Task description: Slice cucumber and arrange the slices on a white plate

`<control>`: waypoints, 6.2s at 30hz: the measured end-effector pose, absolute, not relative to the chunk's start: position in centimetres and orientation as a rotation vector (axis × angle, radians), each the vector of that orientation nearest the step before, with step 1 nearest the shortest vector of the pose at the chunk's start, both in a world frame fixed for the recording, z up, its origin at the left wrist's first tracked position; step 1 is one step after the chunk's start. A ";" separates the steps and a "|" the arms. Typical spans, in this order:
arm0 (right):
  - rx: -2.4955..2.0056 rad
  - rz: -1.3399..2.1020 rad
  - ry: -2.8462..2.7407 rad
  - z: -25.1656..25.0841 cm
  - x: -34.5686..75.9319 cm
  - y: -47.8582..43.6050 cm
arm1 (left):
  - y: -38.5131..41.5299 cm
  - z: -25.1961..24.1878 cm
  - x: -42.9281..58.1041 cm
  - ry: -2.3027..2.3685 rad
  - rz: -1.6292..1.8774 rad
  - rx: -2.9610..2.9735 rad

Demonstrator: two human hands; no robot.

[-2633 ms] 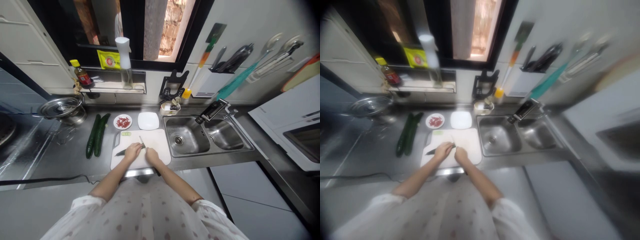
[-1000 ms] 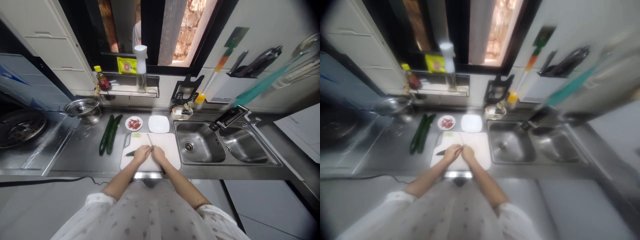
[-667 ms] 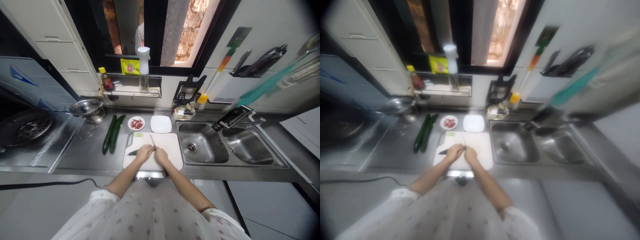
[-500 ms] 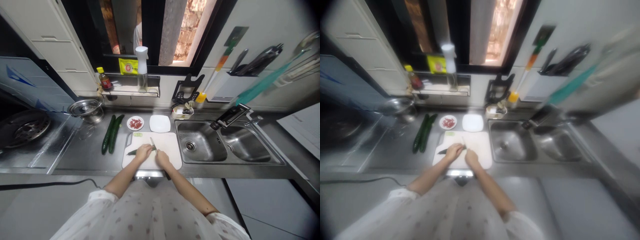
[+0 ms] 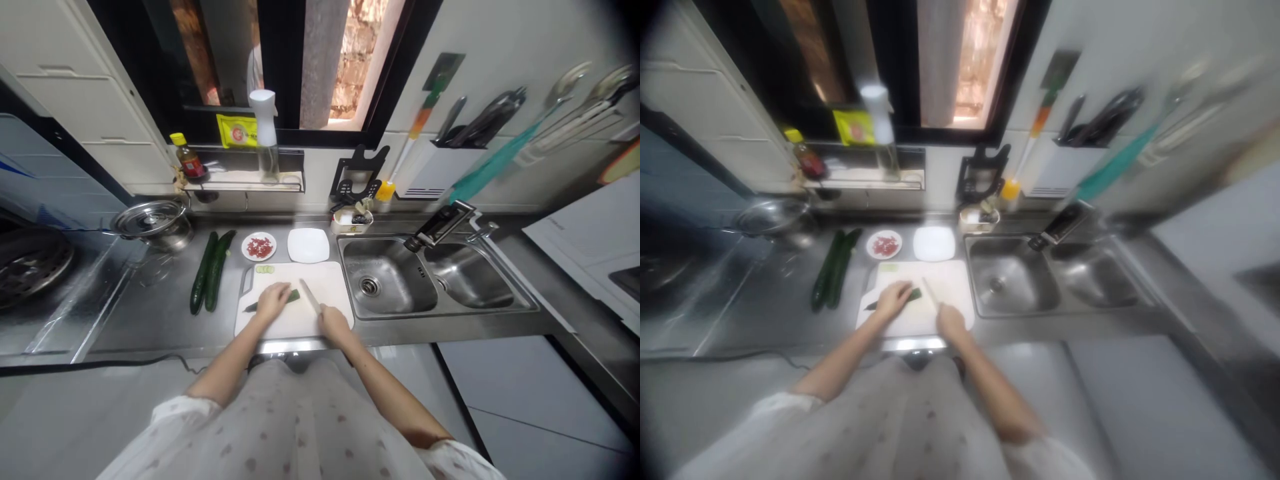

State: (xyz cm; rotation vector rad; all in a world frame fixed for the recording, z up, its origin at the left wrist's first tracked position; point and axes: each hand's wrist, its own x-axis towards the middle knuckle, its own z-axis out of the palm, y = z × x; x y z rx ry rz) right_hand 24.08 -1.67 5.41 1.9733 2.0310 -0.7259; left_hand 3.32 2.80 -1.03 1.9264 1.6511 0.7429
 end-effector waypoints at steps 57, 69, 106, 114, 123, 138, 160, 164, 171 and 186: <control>2.049 0.052 2.683 2.6 29.2 -2.2 | 11.1 -1.4 0.2 2.125 0.408 1.798; 2.279 -0.464 2.612 2.5 28.1 -2.1 | 9.2 -1.5 -0.2 2.127 0.547 1.727; 2.059 -0.860 2.174 5.0 21.1 0.4 | 2.3 -3.3 3.6 1.531 0.598 2.346; 2.065 -0.848 2.152 5.6 20.8 0.1 | 2.3 -3.3 3.6 1.529 0.612 2.315; 2.048 -0.836 2.148 5.7 20.5 0.1 | 2.2 -2.9 3.7 1.537 0.597 2.336; 2.027 -0.808 2.154 5.3 20.0 0.4 | 2.2 -2.6 3.7 1.530 0.588 2.320; 1.987 -0.802 2.114 5.2 20.5 -0.4 | 2.4 -2.8 3.7 1.507 0.612 2.287; 1.975 -0.808 2.124 5.1 20.0 0.3 | 2.3 -3.0 3.7 1.501 0.615 2.286; 1.986 -0.793 2.121 4.8 19.5 1.1 | 2.3 -2.9 3.7 1.505 0.616 2.293; 1.988 -0.773 2.102 4.5 20.8 -1.1 | 2.5 -3.7 3.7 1.502 0.617 2.310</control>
